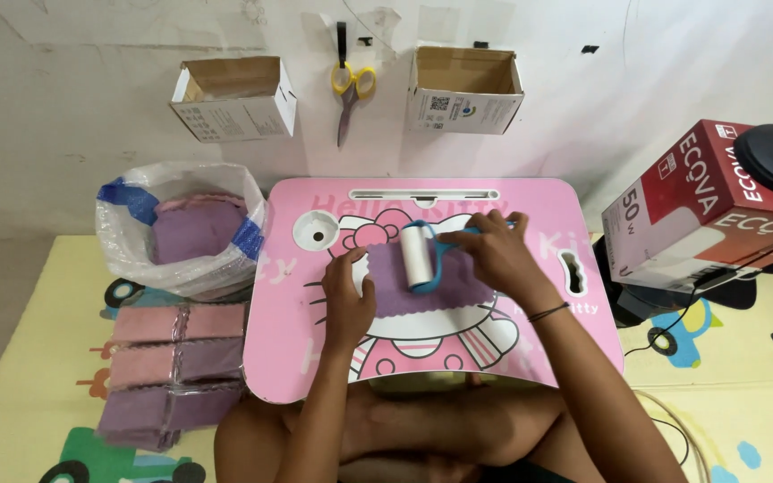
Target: The person cleans small purple fabric swatches using a lint roller, rolling it over both sides of each swatch before placing them in a small plastic bag.
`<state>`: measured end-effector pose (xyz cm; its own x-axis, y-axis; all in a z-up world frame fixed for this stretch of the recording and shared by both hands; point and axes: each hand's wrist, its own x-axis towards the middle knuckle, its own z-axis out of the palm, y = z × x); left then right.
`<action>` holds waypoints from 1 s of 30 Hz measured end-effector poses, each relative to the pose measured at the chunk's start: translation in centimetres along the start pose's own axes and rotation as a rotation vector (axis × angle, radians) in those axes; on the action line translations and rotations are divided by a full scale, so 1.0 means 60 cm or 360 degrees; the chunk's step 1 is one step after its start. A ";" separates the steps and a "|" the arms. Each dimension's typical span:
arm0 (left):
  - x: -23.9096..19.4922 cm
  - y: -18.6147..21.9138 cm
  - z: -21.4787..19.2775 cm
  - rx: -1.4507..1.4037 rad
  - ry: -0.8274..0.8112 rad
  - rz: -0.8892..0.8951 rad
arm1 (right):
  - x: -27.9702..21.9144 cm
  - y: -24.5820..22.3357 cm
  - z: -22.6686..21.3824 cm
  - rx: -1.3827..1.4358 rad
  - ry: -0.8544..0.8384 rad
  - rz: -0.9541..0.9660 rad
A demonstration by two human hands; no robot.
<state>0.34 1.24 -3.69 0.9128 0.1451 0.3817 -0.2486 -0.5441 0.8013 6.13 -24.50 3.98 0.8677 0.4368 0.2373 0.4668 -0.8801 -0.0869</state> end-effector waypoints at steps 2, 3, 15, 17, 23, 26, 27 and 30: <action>0.000 0.000 -0.001 0.0003 -0.0004 -0.0001 | -0.007 0.021 -0.022 -0.0057 -0.0015 0.0042; 0.001 0.001 -0.001 0.0002 -0.0006 0.0000 | -0.009 0.033 -0.033 -0.0118 -0.0027 0.0083; -0.004 0.007 -0.010 -0.0332 0.0119 -0.0157 | 0.027 -0.059 -0.033 -0.0123 -0.0063 -0.0102; -0.002 0.008 -0.013 -0.0350 0.0118 -0.0164 | 0.030 -0.078 -0.022 -0.0102 -0.0035 -0.0133; -0.001 0.011 -0.017 -0.0374 0.0094 -0.0197 | 0.026 -0.049 -0.042 -0.0155 -0.0134 -0.0029; 0.000 0.013 -0.017 -0.0357 0.0085 -0.0192 | 0.030 -0.049 -0.054 -0.0234 -0.0156 -0.0003; 0.001 0.014 -0.016 -0.0350 0.0078 -0.0180 | 0.031 -0.053 -0.055 -0.0226 -0.0157 -0.0011; -0.001 0.014 -0.017 -0.0344 0.0087 -0.0195 | 0.046 -0.073 -0.005 -0.0026 -0.0151 -0.0084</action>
<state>-0.24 1.61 -2.58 0.9229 0.2470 0.2952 -0.2059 -0.3313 0.9208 6.43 -19.49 5.33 0.8546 0.4976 0.1486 0.5101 -0.8580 -0.0606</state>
